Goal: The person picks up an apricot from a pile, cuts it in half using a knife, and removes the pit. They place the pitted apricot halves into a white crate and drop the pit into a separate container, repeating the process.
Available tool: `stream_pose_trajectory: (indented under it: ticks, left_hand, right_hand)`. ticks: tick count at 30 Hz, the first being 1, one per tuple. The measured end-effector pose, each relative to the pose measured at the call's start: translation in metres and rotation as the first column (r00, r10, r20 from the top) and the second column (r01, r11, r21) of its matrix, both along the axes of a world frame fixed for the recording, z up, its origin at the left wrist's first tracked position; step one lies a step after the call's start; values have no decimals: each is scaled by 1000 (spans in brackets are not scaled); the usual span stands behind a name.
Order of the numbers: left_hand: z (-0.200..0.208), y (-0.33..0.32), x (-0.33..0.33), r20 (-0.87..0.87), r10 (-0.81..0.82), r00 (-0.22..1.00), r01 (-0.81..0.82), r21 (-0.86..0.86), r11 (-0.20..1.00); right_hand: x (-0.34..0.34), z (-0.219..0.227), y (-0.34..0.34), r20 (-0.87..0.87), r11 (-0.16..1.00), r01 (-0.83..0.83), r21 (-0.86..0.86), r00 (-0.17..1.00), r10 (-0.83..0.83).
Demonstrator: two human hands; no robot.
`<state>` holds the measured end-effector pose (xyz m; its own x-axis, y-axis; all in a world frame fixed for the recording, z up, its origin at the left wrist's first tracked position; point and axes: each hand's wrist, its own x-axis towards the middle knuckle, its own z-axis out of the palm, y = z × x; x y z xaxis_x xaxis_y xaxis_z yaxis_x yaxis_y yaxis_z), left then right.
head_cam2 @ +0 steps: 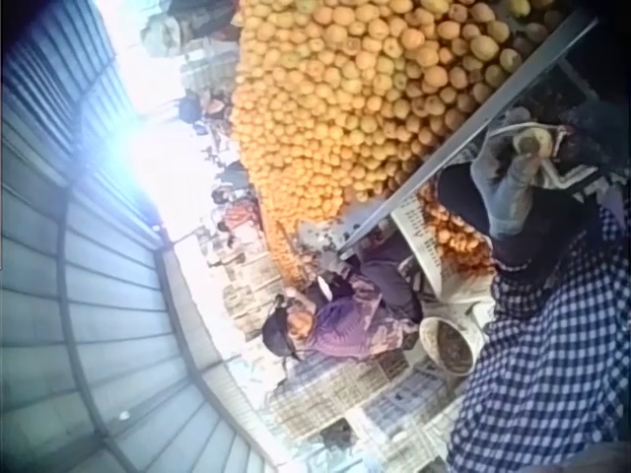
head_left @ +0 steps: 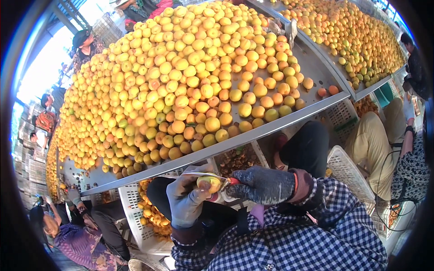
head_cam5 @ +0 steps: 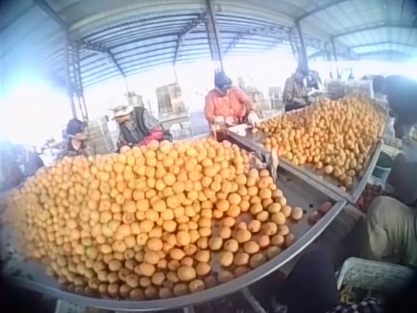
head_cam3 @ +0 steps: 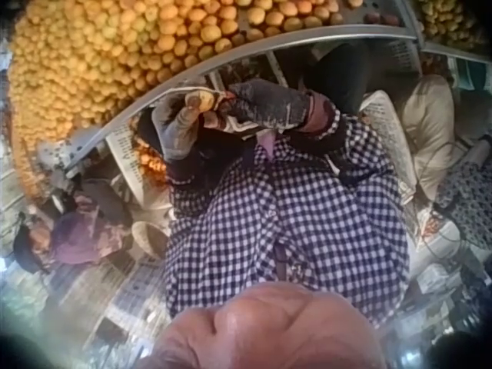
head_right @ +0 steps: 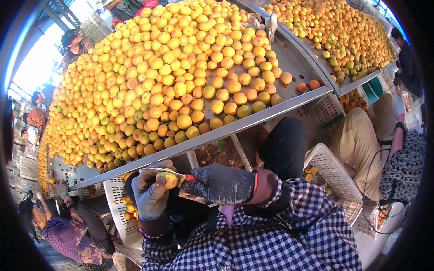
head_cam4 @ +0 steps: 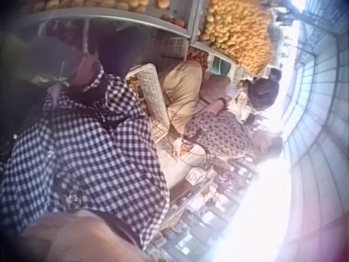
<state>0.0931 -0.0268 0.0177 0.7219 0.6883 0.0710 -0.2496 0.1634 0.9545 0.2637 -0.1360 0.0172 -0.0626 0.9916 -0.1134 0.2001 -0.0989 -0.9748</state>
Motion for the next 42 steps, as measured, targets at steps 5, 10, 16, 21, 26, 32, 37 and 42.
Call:
stream_pose_trajectory:
  ticks: [5, 10, 16, 21, 26, 32, 37, 42]
  left_hand:
    - [-8, 2, 5, -11, 52, 999, -53, -70, 996]
    - [-6, 2, 8, -52, 36, 998, -38, -57, 998]
    - [1, -7, 23, 178, 175, 968, -146, -165, 975]
    - [24, -19, 33, -163, 303, 939, -305, 17, 952]
    - [22, -17, 36, -317, 335, 887, -289, 184, 940]
    - [22, -14, 28, -318, 219, 922, -184, 135, 974]
    - [15, -8, 26, -315, 122, 941, -82, 137, 987]
    - [17, -11, 31, -192, 74, 979, -112, -193, 975]
  right_hand:
    - [-13, 6, -2, 449, 982, 174, 68, 874, -186]
    - [16, -7, 13, -60, 991, -91, 97, 993, 97]
    - [-6, 0, 13, 274, 952, 44, 304, 953, -132]
    - [-5, 25, 20, 448, 993, 19, -118, 893, 36]
    - [9, 7, 14, 480, 917, -123, 380, 874, -81]
    - [25, 30, 14, 449, 942, -197, 272, 892, 58]
    - [30, 9, 20, 460, 972, -189, 138, 882, 106]
    - [31, 3, 25, 233, 893, -98, 440, 972, -8]
